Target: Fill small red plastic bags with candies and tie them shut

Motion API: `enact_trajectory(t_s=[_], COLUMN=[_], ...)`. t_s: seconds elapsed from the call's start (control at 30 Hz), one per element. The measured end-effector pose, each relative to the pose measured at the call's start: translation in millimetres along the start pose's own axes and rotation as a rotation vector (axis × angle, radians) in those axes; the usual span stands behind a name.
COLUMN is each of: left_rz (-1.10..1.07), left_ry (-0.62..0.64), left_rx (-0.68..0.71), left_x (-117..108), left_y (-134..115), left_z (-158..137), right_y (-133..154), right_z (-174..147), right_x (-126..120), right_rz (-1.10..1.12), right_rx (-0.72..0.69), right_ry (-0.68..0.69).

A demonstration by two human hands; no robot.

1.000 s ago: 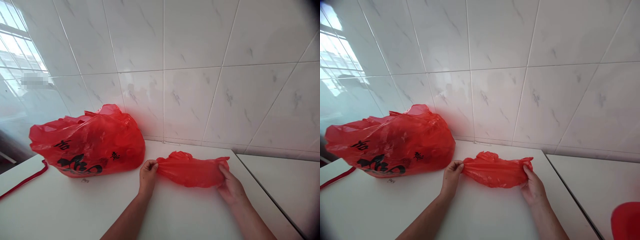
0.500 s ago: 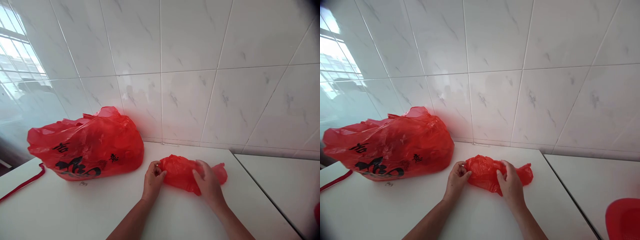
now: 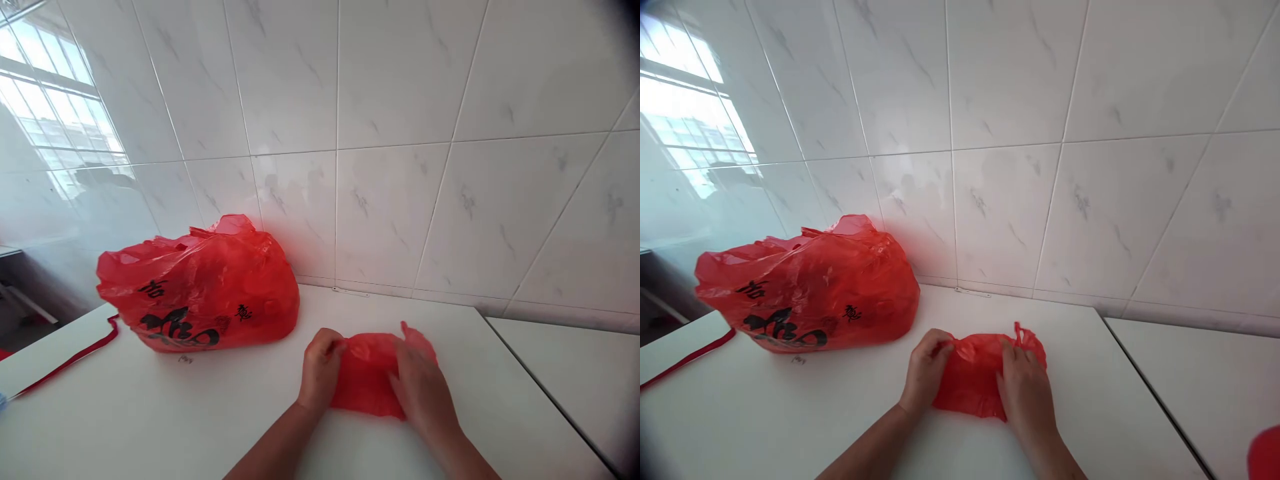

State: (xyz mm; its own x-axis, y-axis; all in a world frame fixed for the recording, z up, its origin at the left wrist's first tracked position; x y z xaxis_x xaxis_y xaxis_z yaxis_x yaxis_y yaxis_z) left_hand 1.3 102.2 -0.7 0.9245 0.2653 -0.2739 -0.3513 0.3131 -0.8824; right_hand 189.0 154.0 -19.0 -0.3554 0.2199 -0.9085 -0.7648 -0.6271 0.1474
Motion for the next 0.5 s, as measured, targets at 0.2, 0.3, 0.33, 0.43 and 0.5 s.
enact_trajectory(t_s=[0.2,0.3,0.33,0.43,0.5], left_rz=[-0.619,-0.822,-0.821,-0.579,-0.207], left_ry=[-0.191,-0.202,-0.191,-0.243,-0.426], left_rx=[-0.091,-0.059,-0.05,-0.051,0.065], left_x=[-14,-30,-37,-58,-65], left_y=[-11,-25,-30,-49,-66], left_z=[13,17,16,3,-16], right_y=[-28,-22,-19,-9,-1], right_z=[7,10,8,-2,-12], right_x=[-20,-41,-47,-59,-59], right_rz=[-0.099,-0.144,-0.143,-0.101,-0.058], right_rx=[0.122,0.065,0.047,-0.011,-0.042], right_ry=[-0.083,-0.306,-0.36,-0.399,-0.341])
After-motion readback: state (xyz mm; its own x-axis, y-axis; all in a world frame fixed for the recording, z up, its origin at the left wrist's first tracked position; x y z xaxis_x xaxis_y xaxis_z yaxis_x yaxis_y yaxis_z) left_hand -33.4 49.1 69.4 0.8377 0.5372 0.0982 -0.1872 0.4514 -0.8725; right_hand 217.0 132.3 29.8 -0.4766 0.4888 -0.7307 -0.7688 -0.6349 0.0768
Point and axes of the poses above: each hand's wrist, its own z-axis towards the middle knuckle, its own x-axis out of the palm, y = z × x, the point moved 1 cm from there along z, towards the middle knuckle, and after that the axes turned 13 degrees about y, right-handed, at the moved point
